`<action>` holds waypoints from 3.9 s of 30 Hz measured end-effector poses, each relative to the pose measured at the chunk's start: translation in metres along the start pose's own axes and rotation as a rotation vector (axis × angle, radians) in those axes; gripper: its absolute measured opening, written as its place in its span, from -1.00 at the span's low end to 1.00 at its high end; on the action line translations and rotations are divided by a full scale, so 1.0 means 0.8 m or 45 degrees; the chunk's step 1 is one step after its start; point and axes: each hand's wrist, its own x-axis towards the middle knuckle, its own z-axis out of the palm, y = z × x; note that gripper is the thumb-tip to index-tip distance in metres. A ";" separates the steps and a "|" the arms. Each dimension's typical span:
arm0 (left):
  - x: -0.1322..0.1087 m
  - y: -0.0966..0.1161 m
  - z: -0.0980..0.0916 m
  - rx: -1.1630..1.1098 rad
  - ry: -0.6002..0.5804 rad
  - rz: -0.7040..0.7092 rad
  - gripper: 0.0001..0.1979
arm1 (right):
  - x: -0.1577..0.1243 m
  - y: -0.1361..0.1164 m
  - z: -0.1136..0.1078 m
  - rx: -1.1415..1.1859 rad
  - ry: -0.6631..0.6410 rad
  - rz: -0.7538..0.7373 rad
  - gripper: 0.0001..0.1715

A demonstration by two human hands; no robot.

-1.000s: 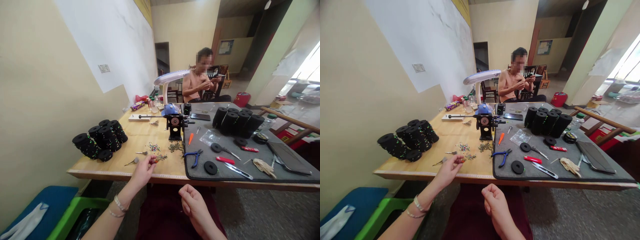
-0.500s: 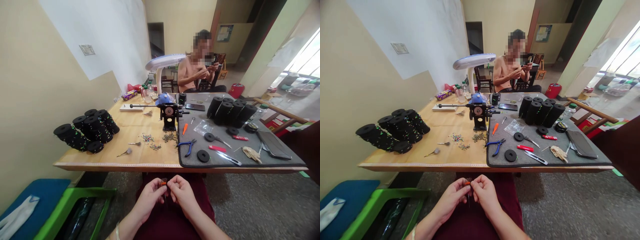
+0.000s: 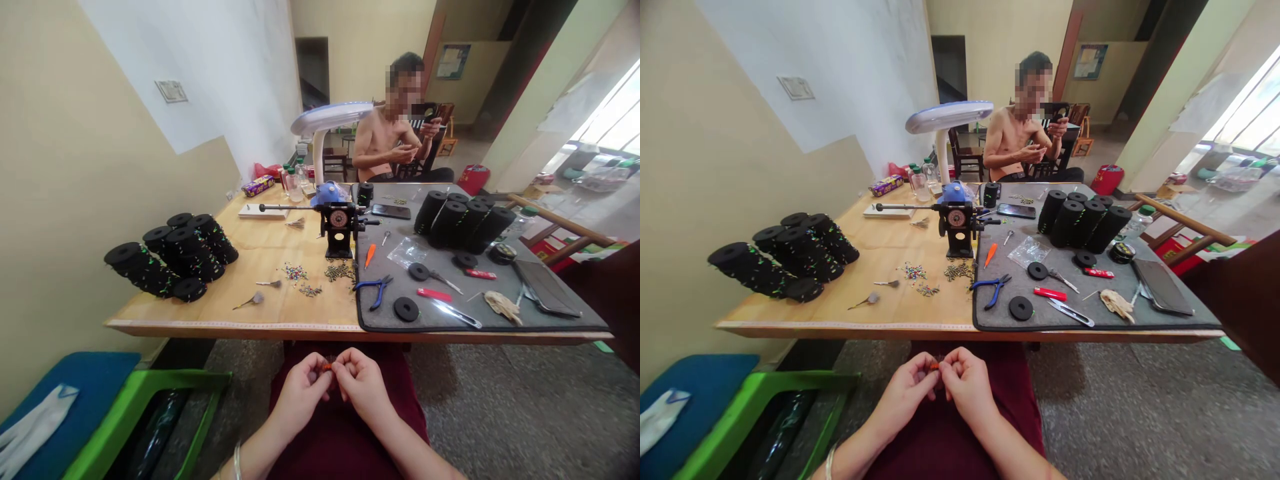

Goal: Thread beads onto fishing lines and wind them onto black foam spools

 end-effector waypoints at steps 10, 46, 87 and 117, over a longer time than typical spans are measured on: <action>0.001 -0.005 0.002 -0.461 -0.121 -0.222 -0.76 | 0.004 0.005 0.002 0.200 -0.005 0.120 -0.57; -0.001 -0.018 -0.004 0.352 0.106 0.230 -0.84 | -0.002 0.007 0.002 0.242 -0.015 0.237 -0.59; 0.027 -0.007 -0.031 -0.112 0.296 0.168 -0.81 | -0.009 -0.003 -0.008 0.162 -0.135 0.127 -0.91; 0.015 0.024 -0.026 0.268 -0.004 0.186 -0.79 | 0.008 -0.015 -0.017 0.259 -0.313 0.136 -0.49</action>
